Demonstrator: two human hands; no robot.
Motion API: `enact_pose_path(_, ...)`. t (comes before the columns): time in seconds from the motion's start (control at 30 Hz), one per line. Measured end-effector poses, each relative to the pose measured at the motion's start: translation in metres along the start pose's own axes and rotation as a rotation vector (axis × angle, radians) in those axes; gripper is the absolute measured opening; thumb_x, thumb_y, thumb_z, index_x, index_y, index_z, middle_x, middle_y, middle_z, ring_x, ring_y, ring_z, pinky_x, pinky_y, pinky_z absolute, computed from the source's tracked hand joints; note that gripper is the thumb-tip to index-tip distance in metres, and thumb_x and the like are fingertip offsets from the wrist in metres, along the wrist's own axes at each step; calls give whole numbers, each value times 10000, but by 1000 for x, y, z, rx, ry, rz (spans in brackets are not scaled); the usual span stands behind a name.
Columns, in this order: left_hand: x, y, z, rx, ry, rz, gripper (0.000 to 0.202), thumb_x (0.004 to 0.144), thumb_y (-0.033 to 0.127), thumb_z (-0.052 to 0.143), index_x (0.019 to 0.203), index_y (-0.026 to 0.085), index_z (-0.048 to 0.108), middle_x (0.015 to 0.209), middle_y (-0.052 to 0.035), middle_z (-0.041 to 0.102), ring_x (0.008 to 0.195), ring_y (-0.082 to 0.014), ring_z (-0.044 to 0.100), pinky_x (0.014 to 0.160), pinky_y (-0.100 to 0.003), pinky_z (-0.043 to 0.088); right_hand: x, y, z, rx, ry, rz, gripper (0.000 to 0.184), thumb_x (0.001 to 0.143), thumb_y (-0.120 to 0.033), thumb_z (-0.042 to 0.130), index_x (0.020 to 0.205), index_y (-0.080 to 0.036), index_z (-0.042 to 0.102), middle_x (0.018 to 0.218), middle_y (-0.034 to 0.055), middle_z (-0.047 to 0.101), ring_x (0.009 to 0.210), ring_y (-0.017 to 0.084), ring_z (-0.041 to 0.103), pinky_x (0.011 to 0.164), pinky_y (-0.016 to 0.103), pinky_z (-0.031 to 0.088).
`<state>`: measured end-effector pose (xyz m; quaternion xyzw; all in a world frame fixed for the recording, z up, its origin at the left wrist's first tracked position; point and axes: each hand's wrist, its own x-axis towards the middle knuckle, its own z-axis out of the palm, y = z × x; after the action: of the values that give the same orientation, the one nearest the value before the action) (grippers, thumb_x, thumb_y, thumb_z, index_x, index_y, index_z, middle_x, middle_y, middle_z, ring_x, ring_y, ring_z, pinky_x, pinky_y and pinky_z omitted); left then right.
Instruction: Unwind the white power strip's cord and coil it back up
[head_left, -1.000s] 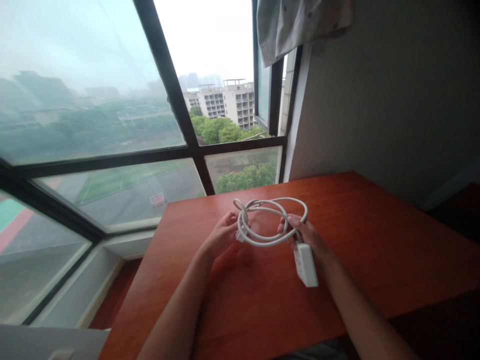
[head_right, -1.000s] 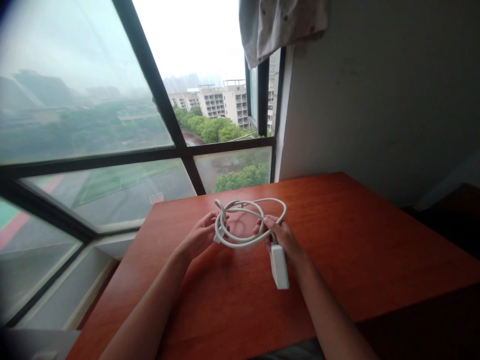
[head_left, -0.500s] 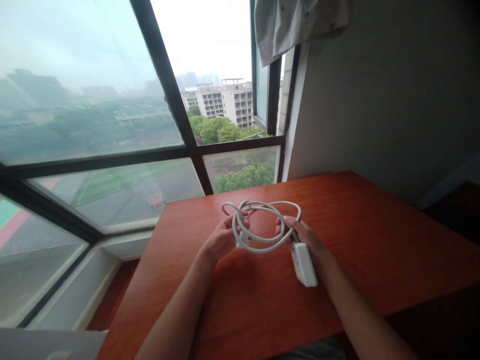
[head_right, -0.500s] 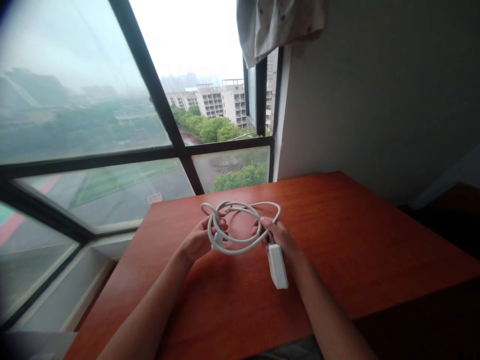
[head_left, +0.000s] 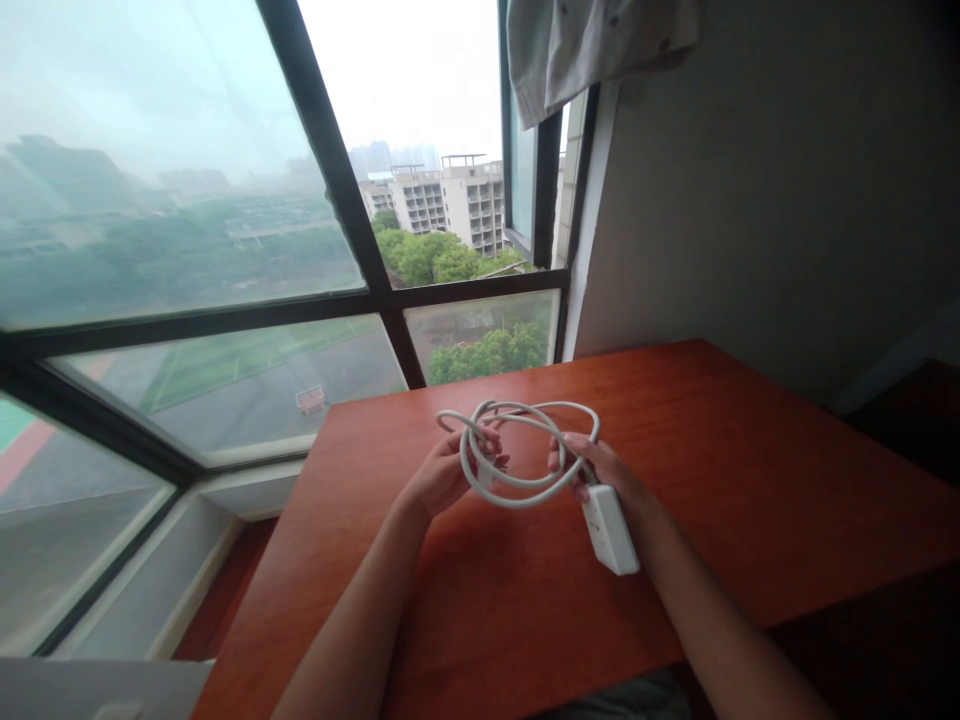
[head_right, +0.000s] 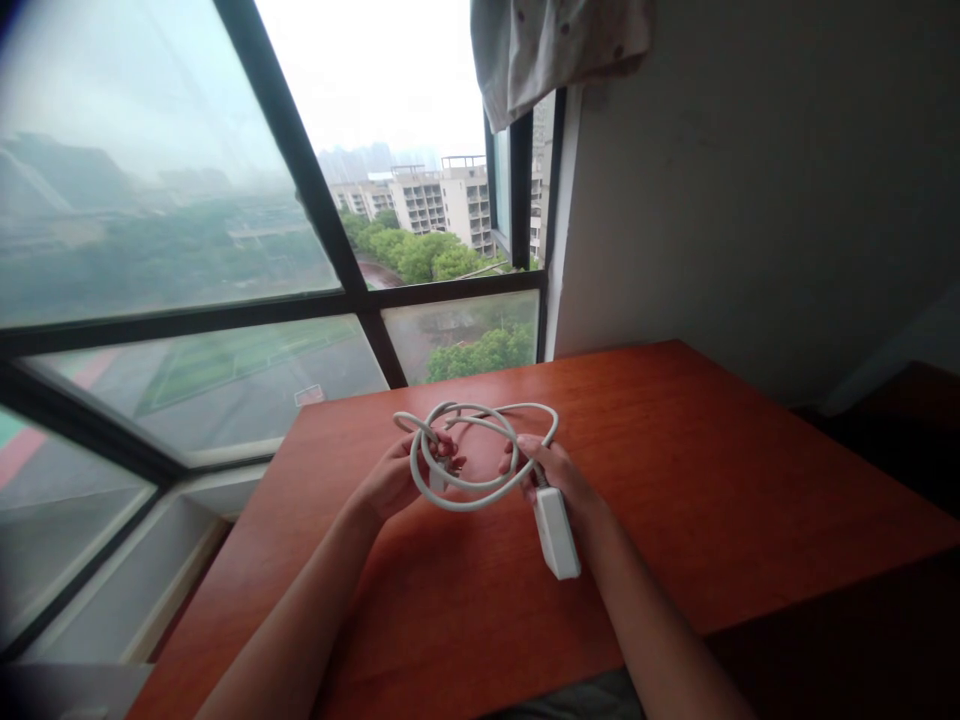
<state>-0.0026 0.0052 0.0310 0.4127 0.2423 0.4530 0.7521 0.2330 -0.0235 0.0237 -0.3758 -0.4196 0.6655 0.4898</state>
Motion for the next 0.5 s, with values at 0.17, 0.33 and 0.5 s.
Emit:
enact_pose_path(0.17,8,1,-6,465,96,3,228,789,358,662,807,131,646,693,-38,602,570,-126,558,570,-247,464,-1,-4,-6,-66,24,-35,344,825,-480,550,892,-146,603,803,73,718,342,52,435,316,192,295)
enact_pose_path(0.33,4,15,-16,1495,109,120,228,873,307,527,749,162,652,775,-66,681,743,-194,612,719,-290,404,1,-3,-17,-363,-43,-59,352,825,-501,543,863,-156,603,701,29,682,380,77,459,351,199,333)
enact_pose_path(0.5,-6,31,-18,2031,84,76,196,906,229,468,913,241,663,850,-65,707,839,-225,642,763,-331,336,4,3,-15,-681,-55,-60,337,834,-486,546,744,-167,608,469,-43,504,413,96,457,409,198,321)
